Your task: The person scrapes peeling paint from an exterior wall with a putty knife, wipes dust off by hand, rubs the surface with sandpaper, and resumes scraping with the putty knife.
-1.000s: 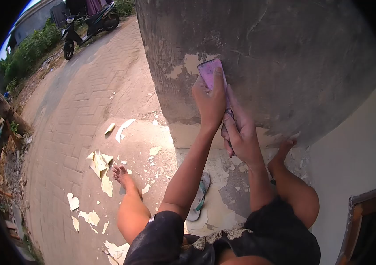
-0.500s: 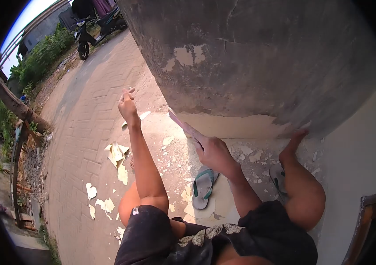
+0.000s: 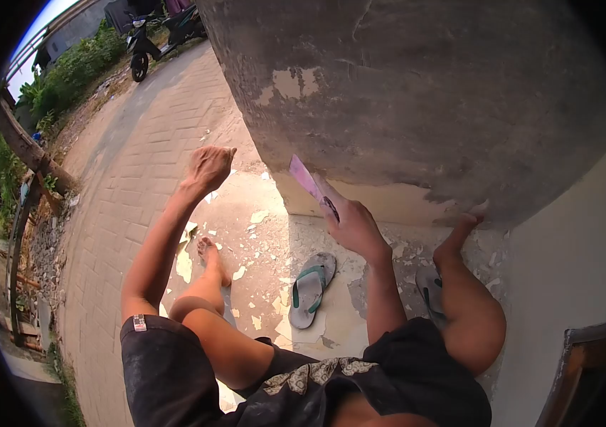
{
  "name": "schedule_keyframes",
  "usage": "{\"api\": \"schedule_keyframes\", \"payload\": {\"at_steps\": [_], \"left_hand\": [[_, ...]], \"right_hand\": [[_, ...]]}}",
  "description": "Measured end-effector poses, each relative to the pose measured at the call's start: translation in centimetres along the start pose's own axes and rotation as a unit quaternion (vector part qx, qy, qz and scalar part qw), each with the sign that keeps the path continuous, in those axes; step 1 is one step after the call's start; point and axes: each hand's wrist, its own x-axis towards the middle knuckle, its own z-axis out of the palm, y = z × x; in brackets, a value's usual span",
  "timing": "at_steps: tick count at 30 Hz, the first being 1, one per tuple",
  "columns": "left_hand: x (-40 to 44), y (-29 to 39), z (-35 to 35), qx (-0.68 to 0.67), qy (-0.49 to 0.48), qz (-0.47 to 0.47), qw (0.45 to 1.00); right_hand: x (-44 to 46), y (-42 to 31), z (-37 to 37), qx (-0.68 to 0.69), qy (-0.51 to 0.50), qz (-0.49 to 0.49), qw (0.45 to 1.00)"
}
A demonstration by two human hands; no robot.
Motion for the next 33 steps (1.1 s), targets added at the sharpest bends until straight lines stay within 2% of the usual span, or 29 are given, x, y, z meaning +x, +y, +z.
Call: {"api": "schedule_keyframes", "payload": {"at_steps": [1,3,4,5,7,10,14,18,20,22,27,28,29,31,32,33], "left_hand": [[-1.7,-0.4,2.1,-0.046,-0.069,-0.011,0.997],[-5.7,-1.0,7.9,-0.032,-0.125,-0.003,0.992],[-7.4,-0.4,9.4,-0.032,-0.202,-0.014,0.979],[-9.5,-0.3,12.3,-0.084,-0.23,-0.01,0.969],[-12.4,0.4,14.1,-0.107,-0.305,0.062,0.944],[-12.0,-0.7,15.9,-0.07,-0.395,0.042,0.915],[-11.3,-2.0,16.1,-0.117,-0.335,-0.007,0.935],[-11.7,-2.0,14.1,-0.036,-0.258,0.013,0.965],[-10.6,-2.7,12.8,-0.043,-0.13,-0.005,0.991],[-11.1,-3.2,11.1,-0.052,-0.052,-0.004,0.997],[-13.5,-3.4,7.7,-0.006,0.058,0.011,0.998],[-13.6,-3.6,7.5,-0.001,0.075,0.018,0.997],[-13.7,-3.7,7.4,0.005,0.093,0.025,0.995],[-13.9,-3.6,6.7,0.01,0.095,0.027,0.995],[-13.8,-3.8,6.3,0.015,0.097,0.03,0.995],[-13.8,-3.9,6.1,0.003,0.108,0.035,0.994]], "right_hand": [[-0.1,-0.8,0.0,0.015,-0.02,0.006,1.0],[0.5,-0.7,1.0,0.039,-0.022,-0.041,0.998],[0.6,-1.0,1.2,0.042,-0.022,-0.054,0.997],[-0.1,-1.8,1.0,0.048,-0.035,-0.04,0.997],[-1.1,-2.9,0.9,0.045,-0.042,-0.03,0.998],[-0.9,-4.2,2.3,0.009,-0.06,-0.065,0.996],[-1.3,-5.4,3.3,-0.045,-0.134,-0.037,0.989],[-1.1,-6.3,4.5,-0.082,-0.105,-0.064,0.989],[-0.8,-7.4,4.7,-0.103,-0.105,-0.071,0.987],[-0.9,-8.7,5.0,-0.112,-0.114,-0.093,0.983],[-1.3,-14.5,3.8,-0.142,-0.186,-0.159,0.959],[-1.0,-15.0,3.5,-0.166,-0.167,-0.238,0.942],[-0.8,-16.0,3.0,-0.18,-0.172,-0.254,0.935],[-0.7,-18.1,1.7,-0.203,-0.179,-0.279,0.922],[-0.2,-17.7,1.5,-0.237,-0.162,-0.323,0.902],[-0.5,-18.0,0.8,-0.274,-0.174,-0.315,0.892]]}}
